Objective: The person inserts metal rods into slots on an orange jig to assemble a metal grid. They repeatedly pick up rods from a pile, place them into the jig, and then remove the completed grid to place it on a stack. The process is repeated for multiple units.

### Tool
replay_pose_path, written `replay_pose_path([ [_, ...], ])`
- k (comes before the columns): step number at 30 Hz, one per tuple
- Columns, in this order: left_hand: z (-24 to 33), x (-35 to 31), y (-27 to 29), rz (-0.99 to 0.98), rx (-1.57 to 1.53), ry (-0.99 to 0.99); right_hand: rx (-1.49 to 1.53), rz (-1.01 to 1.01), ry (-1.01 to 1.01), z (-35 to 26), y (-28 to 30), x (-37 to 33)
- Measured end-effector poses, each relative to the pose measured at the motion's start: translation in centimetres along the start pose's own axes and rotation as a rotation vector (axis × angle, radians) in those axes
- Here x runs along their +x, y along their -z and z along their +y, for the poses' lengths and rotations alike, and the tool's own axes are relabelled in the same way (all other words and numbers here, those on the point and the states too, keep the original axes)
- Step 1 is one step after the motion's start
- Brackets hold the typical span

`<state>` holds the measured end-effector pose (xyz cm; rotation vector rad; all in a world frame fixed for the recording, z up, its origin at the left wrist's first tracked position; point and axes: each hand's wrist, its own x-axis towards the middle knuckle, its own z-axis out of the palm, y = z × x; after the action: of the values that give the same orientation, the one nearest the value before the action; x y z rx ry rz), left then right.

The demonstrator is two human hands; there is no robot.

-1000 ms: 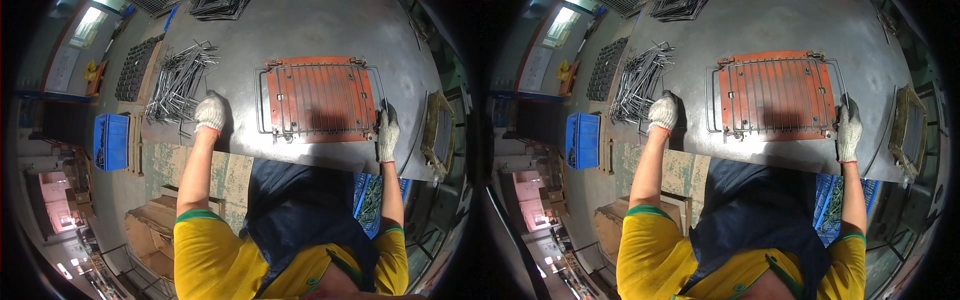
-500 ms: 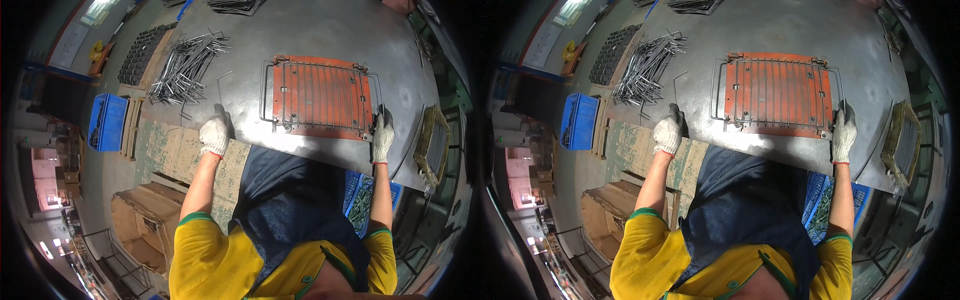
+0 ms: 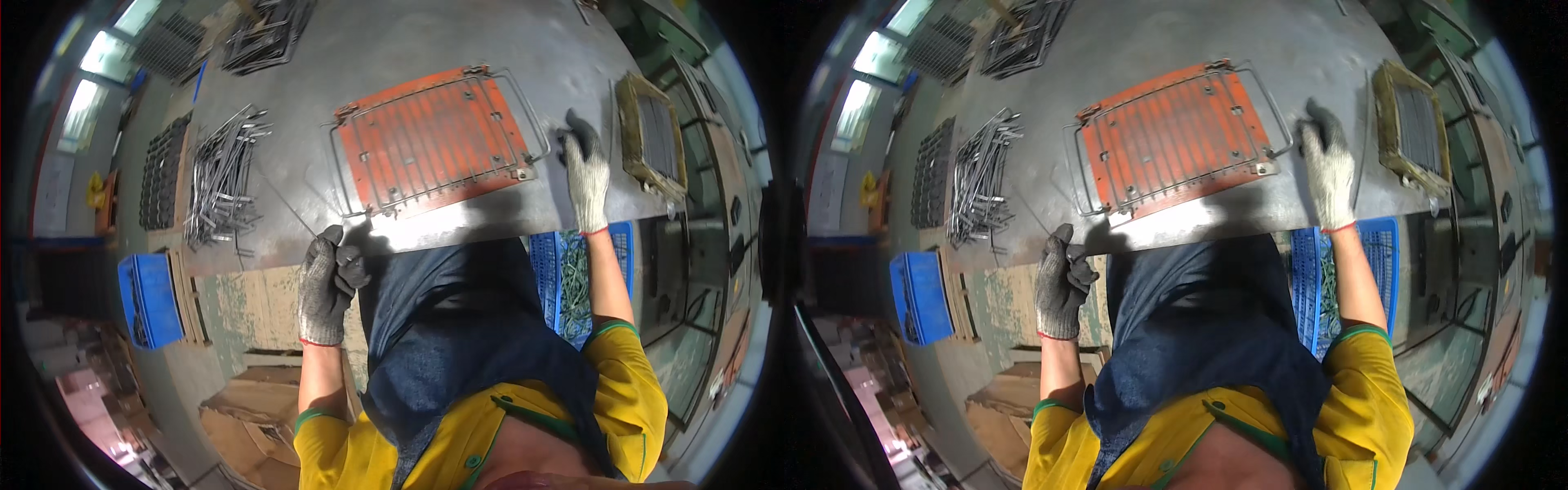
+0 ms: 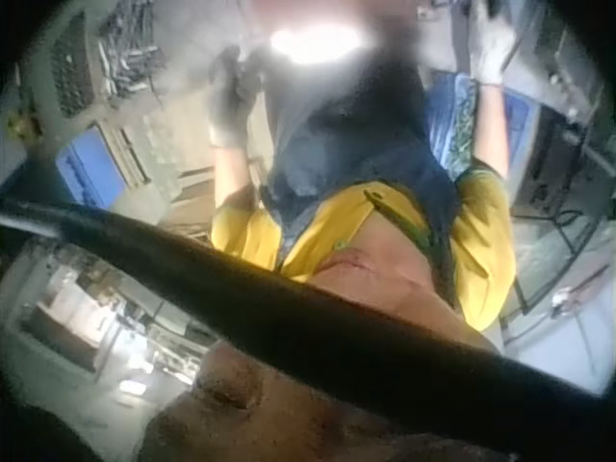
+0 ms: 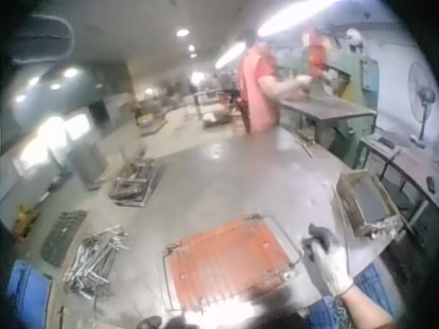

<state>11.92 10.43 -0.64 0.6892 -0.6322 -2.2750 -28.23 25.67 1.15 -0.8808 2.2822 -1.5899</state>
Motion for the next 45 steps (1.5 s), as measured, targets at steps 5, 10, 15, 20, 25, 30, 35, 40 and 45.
replay_pose_path([
  [5, -4.1, 5.0, -14.2, 0.103, 0.351, -0.009, -0.036, -0.463, 0.156, -2.5, -3.1, -8.1],
  [10, -10.1, 10.2, -16.1, -0.112, 0.618, 0.06, 0.13, -0.305, -0.055, -3.1, -4.3, -7.8],
  [15, -11.8, 13.8, -17.2, -0.226, 0.558, 0.28, 0.326, -0.192, -0.337, -2.1, -3.0, -6.4],
  [20, -11.3, 17.9, -18.3, -0.165, 1.314, 0.036, -0.025, -0.215, 0.118, 1.0, -3.8, -5.1],
  [25, -11.3, 19.9, -18.0, -0.192, 1.934, -0.467, -0.571, -0.177, 0.522, 4.4, -5.3, -3.9],
  [30, -12.3, 21.6, -16.8, -0.391, 2.126, -0.988, -0.493, -0.169, 0.48, 3.8, -5.3, -3.4],
  [35, -12.2, 21.8, -16.2, -0.421, 2.154, -1.026, -0.406, -0.135, 0.091, 1.0, -3.9, -3.7],
  [40, -12.6, 22.6, -16.3, -0.391, 2.175, -1.083, -0.209, 0.12, 0.222, -0.6, -3.6, -2.4],
  [45, -12.7, 22.9, -16.2, -0.313, 2.099, -1.106, -0.368, 0.121, 0.198, 4.2, -5.2, -1.3],
])
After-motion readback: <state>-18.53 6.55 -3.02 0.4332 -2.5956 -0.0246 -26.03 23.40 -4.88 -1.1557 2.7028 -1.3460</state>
